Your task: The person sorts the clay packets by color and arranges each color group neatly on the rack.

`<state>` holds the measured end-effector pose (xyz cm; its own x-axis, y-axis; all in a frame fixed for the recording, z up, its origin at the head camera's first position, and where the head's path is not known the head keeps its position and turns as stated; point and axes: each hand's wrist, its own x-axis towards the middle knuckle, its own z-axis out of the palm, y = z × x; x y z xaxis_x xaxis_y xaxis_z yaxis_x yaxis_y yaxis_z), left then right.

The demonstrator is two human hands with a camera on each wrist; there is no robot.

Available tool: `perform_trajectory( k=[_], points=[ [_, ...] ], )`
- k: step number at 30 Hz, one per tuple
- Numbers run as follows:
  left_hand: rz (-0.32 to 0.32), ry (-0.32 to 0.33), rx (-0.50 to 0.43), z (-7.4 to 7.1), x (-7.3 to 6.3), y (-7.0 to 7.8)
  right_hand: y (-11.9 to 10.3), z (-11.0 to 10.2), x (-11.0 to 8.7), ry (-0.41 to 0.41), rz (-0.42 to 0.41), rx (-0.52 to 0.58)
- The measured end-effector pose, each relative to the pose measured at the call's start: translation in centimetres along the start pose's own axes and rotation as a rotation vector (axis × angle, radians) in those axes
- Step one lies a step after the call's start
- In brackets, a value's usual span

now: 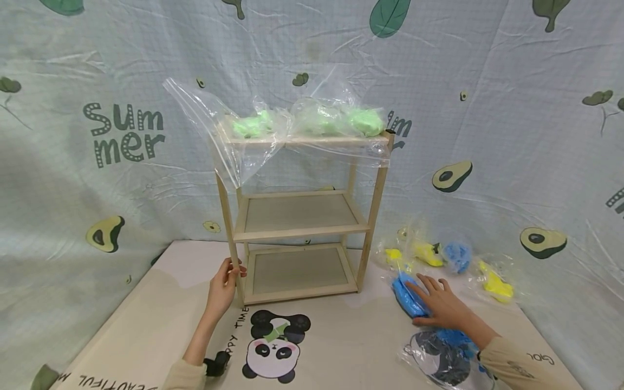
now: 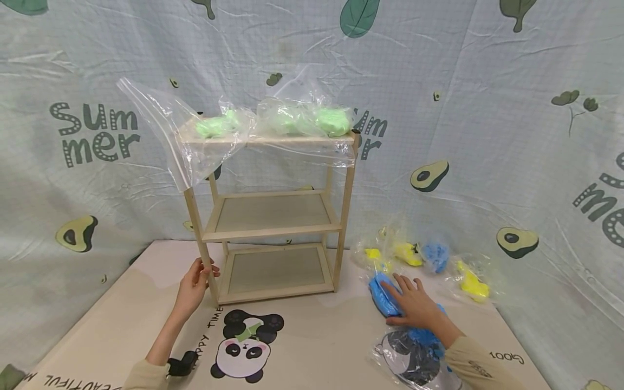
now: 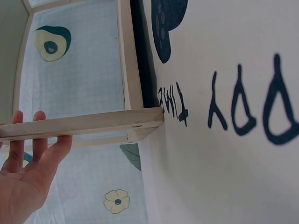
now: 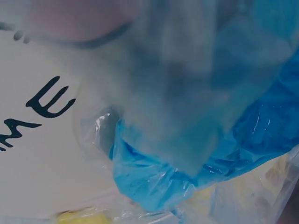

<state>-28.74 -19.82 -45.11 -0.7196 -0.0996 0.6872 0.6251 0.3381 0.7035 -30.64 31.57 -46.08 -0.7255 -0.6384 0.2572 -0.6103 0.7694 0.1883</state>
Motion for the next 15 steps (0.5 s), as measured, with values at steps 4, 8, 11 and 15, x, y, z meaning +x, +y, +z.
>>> perform_trajectory(
  k=[4,8,11,15],
  points=[
    [-0.065,0.005,0.074,0.1,0.1,0.9,-0.1,0.2,0.2,0.006,-0.013,-0.003],
    [-0.162,-0.006,0.147,0.2,0.2,1.8,-0.2,0.5,0.3,-0.027,0.004,-0.007],
    [-0.196,-0.02,0.165,0.2,0.2,2.0,-0.2,0.8,0.3,-0.033,0.009,-0.009],
    [-0.204,-0.028,0.175,0.1,0.2,2.0,-0.1,1.1,0.4,-0.024,0.008,-0.016]
  ],
)
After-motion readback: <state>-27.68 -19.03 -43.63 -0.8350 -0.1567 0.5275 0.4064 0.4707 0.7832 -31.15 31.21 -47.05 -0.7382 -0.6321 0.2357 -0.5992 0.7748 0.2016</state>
